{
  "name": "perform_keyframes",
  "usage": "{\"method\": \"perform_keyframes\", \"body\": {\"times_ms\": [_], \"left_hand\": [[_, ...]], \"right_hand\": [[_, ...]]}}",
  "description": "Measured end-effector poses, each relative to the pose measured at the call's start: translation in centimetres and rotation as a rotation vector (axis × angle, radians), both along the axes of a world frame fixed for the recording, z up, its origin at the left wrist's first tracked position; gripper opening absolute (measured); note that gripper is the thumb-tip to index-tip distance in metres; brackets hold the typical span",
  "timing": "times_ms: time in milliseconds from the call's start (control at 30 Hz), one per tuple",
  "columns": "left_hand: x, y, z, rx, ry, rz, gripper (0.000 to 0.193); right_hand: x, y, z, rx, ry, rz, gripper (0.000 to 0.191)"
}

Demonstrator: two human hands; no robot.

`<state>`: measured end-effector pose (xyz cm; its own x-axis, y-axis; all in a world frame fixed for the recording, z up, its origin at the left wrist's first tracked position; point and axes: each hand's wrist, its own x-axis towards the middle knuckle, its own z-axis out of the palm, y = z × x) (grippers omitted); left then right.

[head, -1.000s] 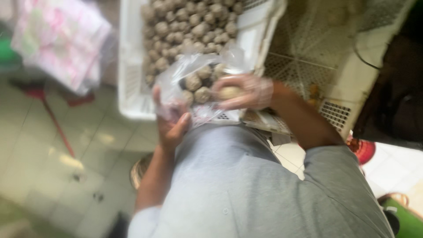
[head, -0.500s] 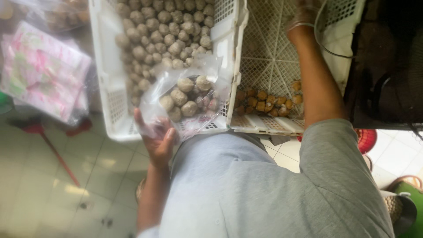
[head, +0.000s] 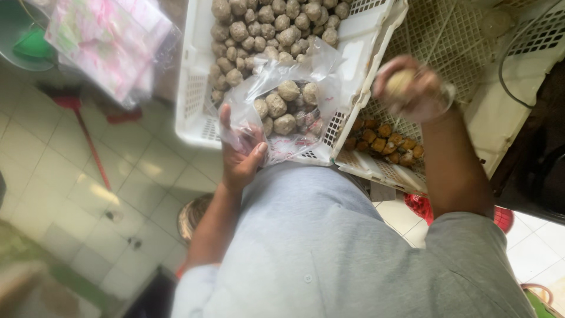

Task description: The person packs round meatballs by hand from a white plastic crate into a clear plastic bag, adding balls one at a time and adjusting the bag as it fills. They hold the crate edge with one hand while picking meatballs with the gloved other hand throughout the clip.

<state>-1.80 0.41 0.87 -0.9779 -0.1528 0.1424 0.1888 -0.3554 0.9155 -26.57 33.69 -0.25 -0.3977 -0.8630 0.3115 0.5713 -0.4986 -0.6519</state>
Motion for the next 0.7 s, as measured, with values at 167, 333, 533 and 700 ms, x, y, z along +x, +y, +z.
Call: {"method": "perform_keyframes", "body": {"times_ms": [167,333,533,700], "left_hand": [[0.4,-1.1,-0.2,0.100,-0.055,-0.017,0.099],[0.7,-1.1,-0.2,0.030,-0.044,0.018,0.101],[0.6,-0.8,-0.3,-0.035,0.034,0.036,0.100],[0.6,-1.1,-0.1,-0.035,-0.021,0.054,0.100]], "right_hand": [[7.4,-11.4,2.5,0.694,0.666,0.131,0.040],[8.9,-12.9,0.1,0.725,0.634,-0.351,0.050],[-4.3,-0.6,-4.2,1.114,1.060,-1.367,0.014],[-9.3,5.8,-5.9,2.004,1.374,-0.915,0.062]]}}
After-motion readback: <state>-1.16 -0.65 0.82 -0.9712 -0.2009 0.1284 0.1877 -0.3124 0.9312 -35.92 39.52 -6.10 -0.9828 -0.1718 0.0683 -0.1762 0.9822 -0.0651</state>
